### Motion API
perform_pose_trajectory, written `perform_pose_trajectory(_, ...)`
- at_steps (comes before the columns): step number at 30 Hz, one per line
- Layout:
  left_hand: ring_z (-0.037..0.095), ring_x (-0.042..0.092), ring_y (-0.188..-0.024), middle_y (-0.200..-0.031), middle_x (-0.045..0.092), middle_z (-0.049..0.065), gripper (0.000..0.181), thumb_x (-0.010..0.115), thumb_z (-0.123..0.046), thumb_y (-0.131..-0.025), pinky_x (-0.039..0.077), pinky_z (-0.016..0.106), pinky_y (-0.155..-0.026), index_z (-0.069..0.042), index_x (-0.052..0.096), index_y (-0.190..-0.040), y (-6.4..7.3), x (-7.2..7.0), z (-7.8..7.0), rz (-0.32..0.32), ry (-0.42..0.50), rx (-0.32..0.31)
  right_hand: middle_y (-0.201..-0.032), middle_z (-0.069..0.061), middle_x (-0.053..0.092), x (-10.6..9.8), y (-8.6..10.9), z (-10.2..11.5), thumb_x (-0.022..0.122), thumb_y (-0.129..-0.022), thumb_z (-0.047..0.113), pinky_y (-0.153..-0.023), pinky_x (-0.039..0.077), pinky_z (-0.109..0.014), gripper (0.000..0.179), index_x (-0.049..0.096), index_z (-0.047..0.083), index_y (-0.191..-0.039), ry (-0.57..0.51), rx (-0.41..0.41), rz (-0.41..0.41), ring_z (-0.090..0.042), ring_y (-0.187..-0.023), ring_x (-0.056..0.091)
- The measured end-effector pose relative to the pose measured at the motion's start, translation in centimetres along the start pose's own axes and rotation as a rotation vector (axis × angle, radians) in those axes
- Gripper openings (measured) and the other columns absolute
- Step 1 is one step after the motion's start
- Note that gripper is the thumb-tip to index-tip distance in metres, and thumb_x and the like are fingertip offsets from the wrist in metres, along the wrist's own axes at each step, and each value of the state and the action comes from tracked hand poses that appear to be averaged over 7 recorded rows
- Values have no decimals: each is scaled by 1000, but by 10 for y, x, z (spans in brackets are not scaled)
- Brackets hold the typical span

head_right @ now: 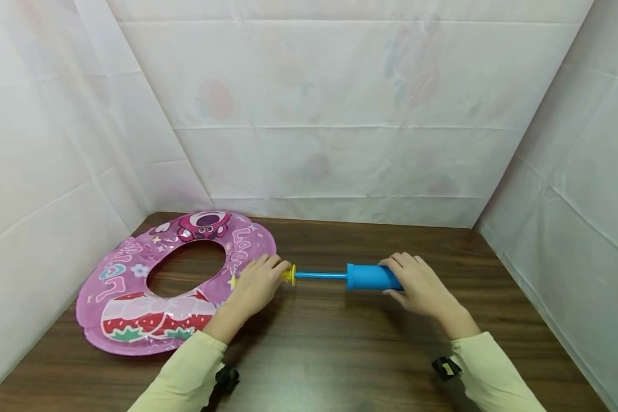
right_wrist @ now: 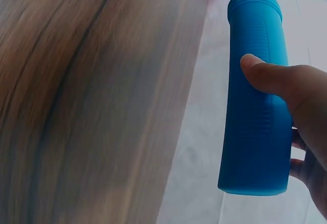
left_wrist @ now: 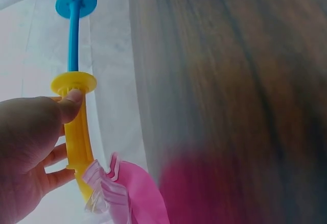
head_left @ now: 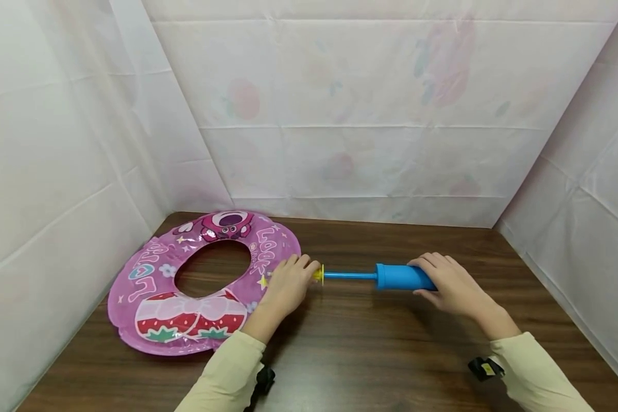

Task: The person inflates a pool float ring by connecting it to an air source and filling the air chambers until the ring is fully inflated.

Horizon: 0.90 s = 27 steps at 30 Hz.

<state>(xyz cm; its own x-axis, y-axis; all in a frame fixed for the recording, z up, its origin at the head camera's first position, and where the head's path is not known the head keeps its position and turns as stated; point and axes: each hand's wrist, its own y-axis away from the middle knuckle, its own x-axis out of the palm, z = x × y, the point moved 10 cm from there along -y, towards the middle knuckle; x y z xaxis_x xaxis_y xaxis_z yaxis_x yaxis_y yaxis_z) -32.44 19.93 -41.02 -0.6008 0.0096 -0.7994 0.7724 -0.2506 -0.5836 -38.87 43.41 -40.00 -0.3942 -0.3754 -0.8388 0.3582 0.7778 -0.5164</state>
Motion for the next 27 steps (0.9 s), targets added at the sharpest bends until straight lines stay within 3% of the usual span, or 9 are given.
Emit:
perform_pose_trajectory(2,21,56,-84,-91,62,3,25,74,-25,-83,52,32,-74,-15,62,-102,0,-1,0,0,11,5,-110,-10,64,-5,6,-5,81,-74,38,-81,50,-47,59,59,6,-118,5,-7,1,-27,-101,61)
perform_pose_trajectory(5,21,56,-84,-91,62,3,26,75,-24,-82,52,32,-75,-15,62,-102,0,-2,0,5,20,9,-108,-9,64,-12,13,-10,58,-85,57,-79,50,-47,60,59,7,-118,5,-18,-10,-27,-99,61)
perform_pose_trajectory(8,21,56,-84,-92,62,2,26,76,-23,-82,52,32,-74,-15,62,-102,0,-2,0,5,28,23,-107,-8,64,-19,18,-12,37,-87,65,-77,50,-47,68,60,8,-116,4,-24,-36,-26,-98,61)
perform_pose_trajectory(10,21,56,-85,-93,62,2,25,75,-23,-82,52,32,-75,-15,62,-103,0,-2,-1,9,34,35,-106,-7,64,-23,20,-12,44,-87,65,-76,49,-46,65,61,9,-115,-3,-19,-53,-24,-98,60)
perform_pose_trajectory(14,21,57,-86,-94,62,2,25,74,-24,-83,52,33,-77,-15,61,-103,-2,-1,-1,30,60,37,-107,-6,64,-27,21,-9,76,-77,48,-77,48,-45,56,62,9,-114,-31,3,-87,-22,-97,59)
perform_pose_trajectory(16,21,57,-88,-94,61,3,26,73,-25,-84,52,34,-79,-15,61,-104,-3,0,0,48,71,27,-107,-6,64,-25,19,-7,76,-78,47,-77,47,-45,55,62,9,-114,-40,10,-98,-22,-97,59)
perform_pose_trajectory(20,22,58,-90,-94,60,4,27,73,-26,-85,52,36,-80,-14,59,-105,-4,3,-1,74,76,10,-107,-7,64,-19,10,-1,53,-87,61,-78,48,-46,60,62,8,-114,-42,7,-109,-23,-96,59)
perform_pose_trajectory(25,23,59,-91,-94,60,5,28,73,-26,-85,52,36,-79,-13,59,-105,-5,3,-1,77,66,-14,-107,-7,64,-8,-6,11,57,-86,60,-80,48,-46,59,62,9,-115,-45,0,-110,-24,-96,59)
perform_pose_trajectory(27,23,58,-92,-95,61,5,28,72,-26,-85,52,36,-79,-14,59,-105,-5,4,-1,88,65,-27,-107,-8,64,-5,-14,16,66,-83,55,-80,48,-47,56,62,9,-115,-42,-5,-114,-24,-96,59)
